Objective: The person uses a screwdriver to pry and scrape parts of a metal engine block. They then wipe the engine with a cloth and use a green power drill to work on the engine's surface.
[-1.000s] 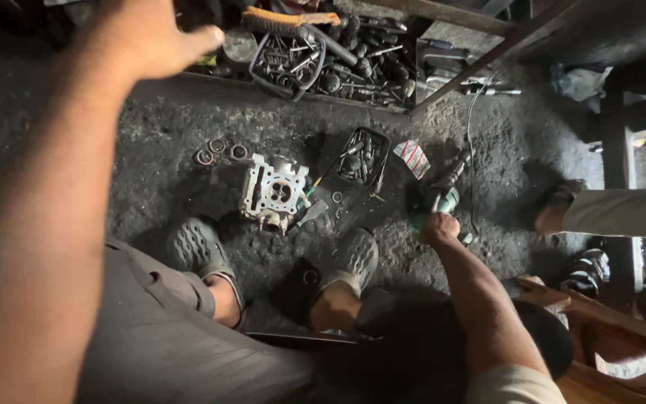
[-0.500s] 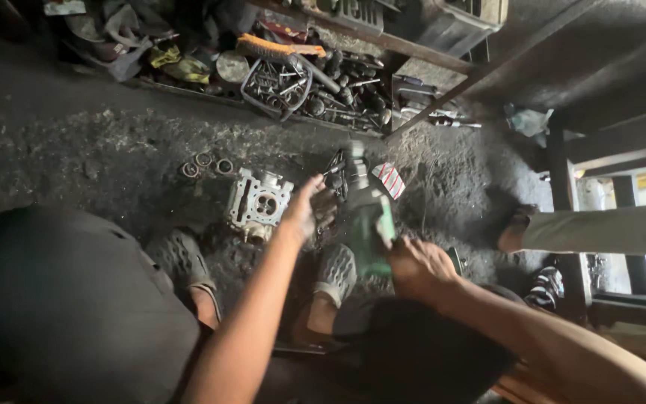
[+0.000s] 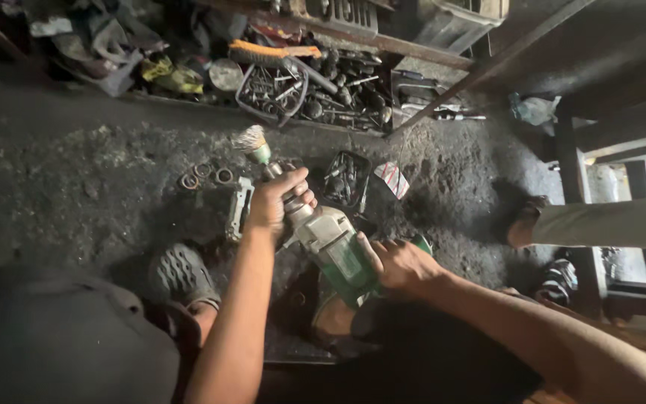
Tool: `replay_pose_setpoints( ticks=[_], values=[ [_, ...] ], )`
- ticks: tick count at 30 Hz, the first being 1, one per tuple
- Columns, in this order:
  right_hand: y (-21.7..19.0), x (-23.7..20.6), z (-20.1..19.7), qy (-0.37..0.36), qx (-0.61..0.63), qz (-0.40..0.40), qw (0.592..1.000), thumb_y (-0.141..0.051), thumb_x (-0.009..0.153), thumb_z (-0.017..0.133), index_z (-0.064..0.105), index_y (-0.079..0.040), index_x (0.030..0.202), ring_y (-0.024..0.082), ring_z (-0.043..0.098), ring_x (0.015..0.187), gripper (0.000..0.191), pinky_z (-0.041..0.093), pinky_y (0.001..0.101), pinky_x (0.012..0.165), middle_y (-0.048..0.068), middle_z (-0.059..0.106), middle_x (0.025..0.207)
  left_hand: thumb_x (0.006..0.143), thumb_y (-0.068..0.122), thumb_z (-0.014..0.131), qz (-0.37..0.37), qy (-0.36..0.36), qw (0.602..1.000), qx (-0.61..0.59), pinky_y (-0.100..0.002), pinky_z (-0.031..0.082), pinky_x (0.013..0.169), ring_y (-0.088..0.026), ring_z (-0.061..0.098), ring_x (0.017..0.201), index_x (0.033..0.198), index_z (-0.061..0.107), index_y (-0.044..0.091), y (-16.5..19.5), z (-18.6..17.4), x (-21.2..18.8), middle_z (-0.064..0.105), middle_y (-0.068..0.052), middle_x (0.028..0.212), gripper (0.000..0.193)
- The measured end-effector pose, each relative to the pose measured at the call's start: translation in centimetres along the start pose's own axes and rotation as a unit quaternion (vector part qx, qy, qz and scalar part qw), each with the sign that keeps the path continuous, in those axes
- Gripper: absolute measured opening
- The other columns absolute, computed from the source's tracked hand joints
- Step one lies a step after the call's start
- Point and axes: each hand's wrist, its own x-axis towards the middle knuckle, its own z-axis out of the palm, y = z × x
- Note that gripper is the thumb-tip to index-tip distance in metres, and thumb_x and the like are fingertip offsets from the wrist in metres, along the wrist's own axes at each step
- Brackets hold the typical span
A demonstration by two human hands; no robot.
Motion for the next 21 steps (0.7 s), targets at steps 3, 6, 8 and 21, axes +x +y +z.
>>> replay_pose_setpoints(
  ticks=[3, 6, 8, 21],
  values=[
    [-0.5, 0.6, 0.9, 0.037, -0.021, -0.009, 0.999, -0.016, 0.070, 0.065, 0.041, 0.016, 0.143, 0.035, 0.070, 0.083, 0.083, 0.059, 0.0442, 0.074, 0.024, 0.067, 0.103, 0.084, 0.013, 0.076, 0.004, 0.053, 0.996, 0.068, -0.039, 0.053, 0.061, -0.021, 0.059, 0.059, 0.083, 0.064, 0.004, 1.0, 0.1, -0.5, 0.059, -0.006, 0.067, 0.016],
    [-0.6, 1.1, 1.4, -0.029, -0.013, -0.011, 0.999, -0.017, 0.074, 0.065, 0.036, 0.016, 0.145, 0.035, 0.071, 0.083, 0.084, 0.060, 0.0423, 0.067, 0.030, 0.066, 0.114, 0.085, 0.014, 0.078, -0.009, 0.061, 0.997, 0.056, -0.036, 0.054, 0.061, -0.021, 0.061, 0.059, 0.079, 0.060, 0.005, 1.7, -0.1, -0.3, 0.059, -0.006, 0.067, 0.021],
    [-0.7, 1.5, 1.4, -0.169, 0.029, 0.066, 0.983, -0.020, 0.084, 0.066, 0.029, 0.012, 0.151, 0.035, 0.071, 0.082, 0.083, 0.059, 0.0452, 0.064, 0.024, 0.065, 0.112, 0.084, 0.014, 0.078, -0.020, 0.130, 0.987, 0.094, -0.035, 0.052, 0.058, -0.021, 0.061, 0.058, 0.076, 0.059, 0.004, 1.5, -0.2, 0.0, 0.060, -0.008, 0.066, 0.024],
    [-6.4, 0.5, -5.0, -0.242, -0.102, 0.126, 0.957, -0.011, 0.089, 0.059, 0.024, -0.001, 0.159, 0.027, 0.071, 0.071, 0.079, 0.057, 0.0404, 0.059, 0.010, 0.071, 0.087, 0.089, 0.028, 0.064, -0.100, 0.188, 0.976, -0.056, -0.044, 0.058, 0.066, -0.025, 0.065, 0.067, 0.097, 0.059, 0.012, -5.5, -2.4, 1.1, 0.067, -0.012, 0.087, 0.019]
  ],
)
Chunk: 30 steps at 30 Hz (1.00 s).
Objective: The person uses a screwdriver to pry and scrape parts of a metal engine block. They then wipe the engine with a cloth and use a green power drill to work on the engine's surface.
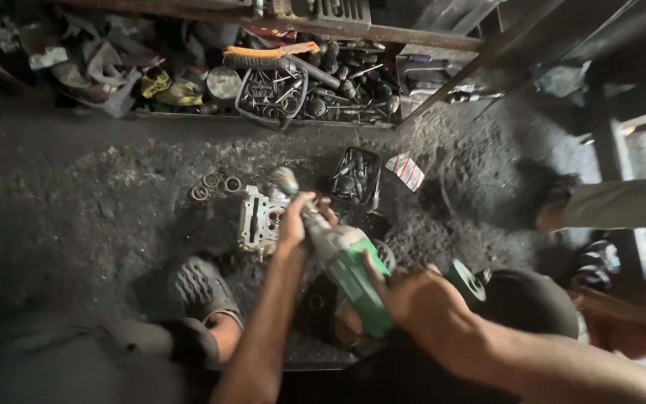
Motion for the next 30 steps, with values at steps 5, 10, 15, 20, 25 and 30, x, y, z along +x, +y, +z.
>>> replay_pose_setpoints(
  ticks=[5, 10, 15, 20, 25, 30],
  values=[
    [-1.7, 0.2, 1.5, -0.077, 0.102, -0.007, 0.992, -0.013, 0.088, 0.062, 0.035, 0.001, 0.149, 0.029, 0.071, 0.076, 0.068, 0.056, 0.0407, 0.062, 0.011, 0.072, 0.095, 0.087, 0.034, 0.057, -0.139, -0.002, 0.988, 0.062, -0.047, 0.061, 0.074, -0.032, 0.076, 0.085, 0.097, 0.063, 0.005, -3.7, -5.8, 2.3, 0.074, -0.015, 0.096, 0.031],
    [-1.9, -0.1, 2.5, -0.155, 0.097, -0.032, 0.983, -0.012, 0.090, 0.062, 0.019, 0.015, 0.156, 0.033, 0.072, 0.083, 0.084, 0.058, 0.0442, 0.068, 0.019, 0.072, 0.101, 0.097, 0.043, 0.073, -0.166, -0.069, 0.956, 0.230, -0.043, 0.061, 0.082, -0.029, 0.073, 0.087, 0.101, 0.064, 0.006, -6.7, -10.1, 5.9, 0.072, -0.014, 0.092, 0.038],
    [-0.8, -0.4, 3.3, -0.190, 0.110, -0.088, 0.972, -0.017, 0.087, 0.067, 0.027, 0.013, 0.151, 0.039, 0.068, 0.099, 0.081, 0.056, 0.0552, 0.081, 0.024, 0.069, 0.109, 0.087, 0.048, 0.076, -0.205, 0.058, 0.964, 0.158, -0.047, 0.060, 0.065, -0.031, 0.073, 0.070, 0.081, 0.061, 0.007, -10.0, -8.8, 5.7, 0.066, -0.010, 0.069, 0.044],
    [-0.5, -0.5, 4.5, -0.241, 0.147, -0.061, 0.957, -0.016, 0.087, 0.070, 0.016, 0.017, 0.158, 0.038, 0.067, 0.101, 0.096, 0.057, 0.0559, 0.078, 0.023, 0.069, 0.112, 0.091, 0.038, 0.071, -0.185, 0.010, 0.982, -0.016, -0.043, 0.059, 0.064, -0.028, 0.071, 0.067, 0.083, 0.063, 0.003, -14.8, -8.3, 5.9, 0.067, -0.013, 0.072, 0.037],
    [-0.7, -1.7, 5.5, -0.214, 0.114, -0.086, 0.966, -0.017, 0.089, 0.068, 0.030, 0.017, 0.152, 0.037, 0.069, 0.098, 0.081, 0.056, 0.0550, 0.077, 0.023, 0.070, 0.111, 0.099, 0.032, 0.070, -0.200, 0.078, 0.847, 0.486, -0.043, 0.054, 0.058, -0.030, 0.066, 0.060, 0.087, 0.067, -0.003, -16.7, -11.0, 11.0, 0.067, -0.015, 0.073, 0.037],
    [-0.5, -1.4, 5.8, -0.223, 0.139, -0.075, 0.962, -0.016, 0.091, 0.066, 0.053, 0.004, 0.137, 0.036, 0.067, 0.105, 0.052, 0.056, 0.0564, 0.081, 0.020, 0.070, 0.116, 0.094, 0.023, 0.062, -0.250, 0.064, 0.927, 0.272, -0.043, 0.062, 0.065, -0.026, 0.072, 0.070, 0.095, 0.063, 0.004, -15.9, -12.2, 13.9, 0.074, -0.015, 0.082, 0.019]
  ],
)
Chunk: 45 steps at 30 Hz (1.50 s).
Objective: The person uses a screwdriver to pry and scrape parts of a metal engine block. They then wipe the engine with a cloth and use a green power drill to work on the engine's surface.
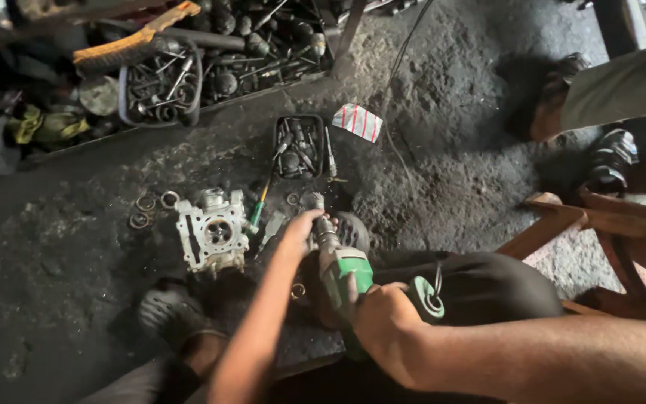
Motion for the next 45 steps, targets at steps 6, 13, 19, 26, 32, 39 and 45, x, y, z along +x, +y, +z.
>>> replay_pose_setpoints(
  ticks=[6, 13, 19, 26, 32, 39, 45],
  values=[
    [0.3, 0.0, -0.2, 0.011, 0.008, 0.031, 0.999, -0.018, 0.092, 0.066, 0.037, 0.014, 0.150, 0.037, 0.069, 0.103, 0.072, 0.057, 0.0562, 0.077, 0.023, 0.069, 0.119, 0.089, 0.017, 0.065, -0.034, -0.055, 0.996, 0.064, -0.046, 0.063, 0.074, -0.028, 0.075, 0.079, 0.098, 0.066, 0.002, 1.8, 1.5, 0.3, 0.076, -0.016, 0.088, 0.018],
    [0.2, -0.1, 0.2, 0.008, 0.045, 0.017, 0.999, -0.017, 0.095, 0.064, 0.043, 0.010, 0.147, 0.037, 0.071, 0.100, 0.062, 0.057, 0.0574, 0.076, 0.023, 0.069, 0.120, 0.088, 0.033, 0.081, 0.034, 0.043, 0.975, 0.217, -0.036, 0.054, 0.069, -0.018, 0.066, 0.078, 0.094, 0.074, 0.012, 1.1, -1.8, -0.1, 0.072, -0.002, 0.089, 0.023],
    [-0.1, 0.6, 0.6, -0.006, 0.069, 0.008, 0.998, -0.020, 0.095, 0.065, 0.045, 0.007, 0.148, 0.037, 0.069, 0.106, 0.063, 0.055, 0.0602, 0.082, 0.021, 0.068, 0.126, 0.085, 0.037, 0.083, 0.292, 0.258, 0.755, 0.528, -0.047, 0.054, 0.075, -0.033, 0.068, 0.083, 0.094, 0.073, 0.012, 0.4, 0.2, 0.6, 0.072, -0.013, 0.086, 0.029],
    [-0.7, 1.8, 0.8, -0.062, 0.056, -0.002, 0.996, -0.022, 0.097, 0.062, 0.055, 0.002, 0.142, 0.040, 0.064, 0.116, 0.051, 0.053, 0.0628, 0.088, 0.021, 0.065, 0.132, 0.094, 0.025, 0.066, 0.442, 0.216, 0.427, 0.759, -0.048, 0.044, 0.108, -0.034, 0.058, 0.125, 0.116, 0.071, 0.013, 5.2, 5.9, 2.1, 0.069, -0.008, 0.121, 0.026],
    [-0.7, 2.7, 1.0, -0.050, 0.067, 0.003, 0.997, -0.021, 0.098, 0.061, 0.052, 0.002, 0.144, 0.039, 0.066, 0.114, 0.053, 0.054, 0.0603, 0.085, 0.021, 0.066, 0.131, 0.090, 0.022, 0.051, 0.459, 0.125, 0.184, 0.860, -0.057, 0.018, 0.122, -0.032, 0.032, 0.148, 0.126, 0.070, 0.018, 7.8, 7.4, 7.3, 0.058, -0.004, 0.141, 0.041],
    [-0.3, 3.0, 1.3, -0.053, 0.058, -0.007, 0.997, -0.019, 0.098, 0.061, 0.051, 0.001, 0.146, 0.037, 0.067, 0.112, 0.053, 0.055, 0.0554, 0.083, 0.019, 0.067, 0.130, 0.100, 0.024, 0.048, 0.331, 0.102, 0.222, 0.911, -0.063, 0.011, 0.122, -0.034, 0.024, 0.155, 0.130, 0.067, 0.021, 8.3, 8.3, 7.8, 0.051, -0.005, 0.150, 0.036],
    [-0.3, 3.0, 1.1, -0.046, 0.039, -0.015, 0.998, -0.017, 0.097, 0.062, 0.050, 0.000, 0.147, 0.035, 0.068, 0.111, 0.054, 0.056, 0.0511, 0.081, 0.017, 0.068, 0.129, 0.096, 0.022, 0.060, 0.507, 0.061, 0.382, 0.771, -0.068, 0.026, 0.115, -0.034, 0.043, 0.144, 0.131, 0.060, 0.013, 8.2, 8.8, 4.5, 0.066, -0.010, 0.130, 0.036]
  ],
)
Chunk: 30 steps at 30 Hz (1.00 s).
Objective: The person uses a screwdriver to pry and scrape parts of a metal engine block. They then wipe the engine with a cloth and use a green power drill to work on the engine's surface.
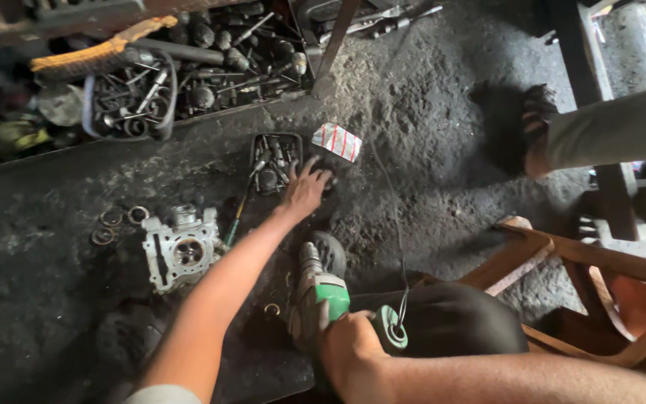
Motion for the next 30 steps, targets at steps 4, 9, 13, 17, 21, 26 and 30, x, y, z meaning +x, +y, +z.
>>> replay_pose_setpoints(
  ticks=[4, 9, 13, 17, 21, 26, 30],
  values=[
    [-0.2, 0.0, -0.6, 0.010, -0.026, -0.008, 1.000, -0.016, 0.097, 0.062, 0.050, -0.001, 0.148, 0.033, 0.069, 0.110, 0.055, 0.057, 0.0482, 0.080, 0.015, 0.068, 0.129, 0.103, 0.030, 0.069, -0.215, 0.171, 0.939, -0.205, -0.055, 0.058, 0.087, -0.045, 0.067, 0.106, 0.138, 0.051, 0.001, 0.6, -0.4, -3.3, 0.068, -0.026, 0.113, 0.049],
    [-0.8, 1.0, -1.8, 0.030, -0.071, -0.032, 0.997, -0.014, 0.097, 0.062, 0.049, -0.001, 0.149, 0.031, 0.070, 0.109, 0.055, 0.057, 0.0447, 0.079, 0.014, 0.069, 0.128, 0.103, 0.020, 0.057, -0.420, 0.037, 0.599, -0.681, -0.047, 0.060, 0.072, -0.034, 0.071, 0.084, 0.118, 0.061, 0.001, -2.8, -0.3, -10.2, 0.073, -0.022, 0.102, 0.024],
    [-0.9, 3.1, -1.9, 0.074, -0.088, -0.039, 0.993, -0.013, 0.097, 0.062, 0.049, -0.002, 0.150, 0.030, 0.071, 0.108, 0.056, 0.058, 0.0418, 0.078, 0.013, 0.070, 0.128, 0.105, 0.015, 0.051, -0.440, 0.029, 0.453, -0.775, -0.043, 0.062, 0.066, -0.030, 0.073, 0.074, 0.102, 0.067, -0.001, -3.3, -0.6, -15.1, 0.075, -0.020, 0.093, 0.023],
    [-1.2, 5.5, -0.2, 0.083, -0.119, -0.024, 0.989, -0.010, 0.096, 0.062, 0.050, -0.002, 0.151, 0.028, 0.074, 0.101, 0.057, 0.058, 0.0392, 0.074, 0.012, 0.073, 0.122, 0.105, 0.026, 0.050, -0.472, 0.087, 0.315, -0.819, -0.046, 0.059, 0.061, -0.028, 0.070, 0.068, 0.100, 0.057, 0.008, -2.5, -1.1, -16.5, 0.068, -0.013, 0.084, 0.020],
    [-0.9, 7.1, 1.6, 0.083, -0.153, -0.011, 0.985, -0.013, 0.094, 0.064, 0.041, 0.000, 0.153, 0.031, 0.073, 0.101, 0.065, 0.056, 0.0427, 0.077, 0.014, 0.072, 0.122, 0.103, 0.016, 0.046, -0.463, 0.135, 0.350, -0.803, -0.047, 0.058, 0.061, -0.029, 0.067, 0.065, 0.112, 0.055, 0.007, -1.8, -1.0, -16.6, 0.073, -0.018, 0.090, 0.015],
    [-0.4, 6.9, 2.4, 0.090, -0.139, -0.020, 0.986, -0.018, 0.097, 0.063, 0.029, 0.006, 0.157, 0.035, 0.073, 0.100, 0.073, 0.057, 0.0509, 0.077, 0.020, 0.070, 0.123, 0.103, 0.019, 0.045, -0.455, 0.145, 0.389, -0.787, -0.047, 0.057, 0.059, -0.030, 0.066, 0.064, 0.118, 0.053, 0.008, -0.9, 0.1, -17.3, 0.071, -0.020, 0.089, 0.020],
    [-0.7, 5.4, 2.1, 0.068, -0.194, -0.031, 0.978, -0.021, 0.092, 0.069, 0.025, 0.006, 0.159, 0.035, 0.072, 0.102, 0.085, 0.057, 0.0502, 0.082, 0.019, 0.070, 0.124, 0.104, 0.023, 0.046, -0.442, 0.146, 0.378, -0.800, -0.045, 0.056, 0.059, -0.028, 0.064, 0.063, 0.118, 0.052, 0.010, -0.7, 0.7, -17.1, 0.074, -0.017, 0.092, 0.020]
  ],
)
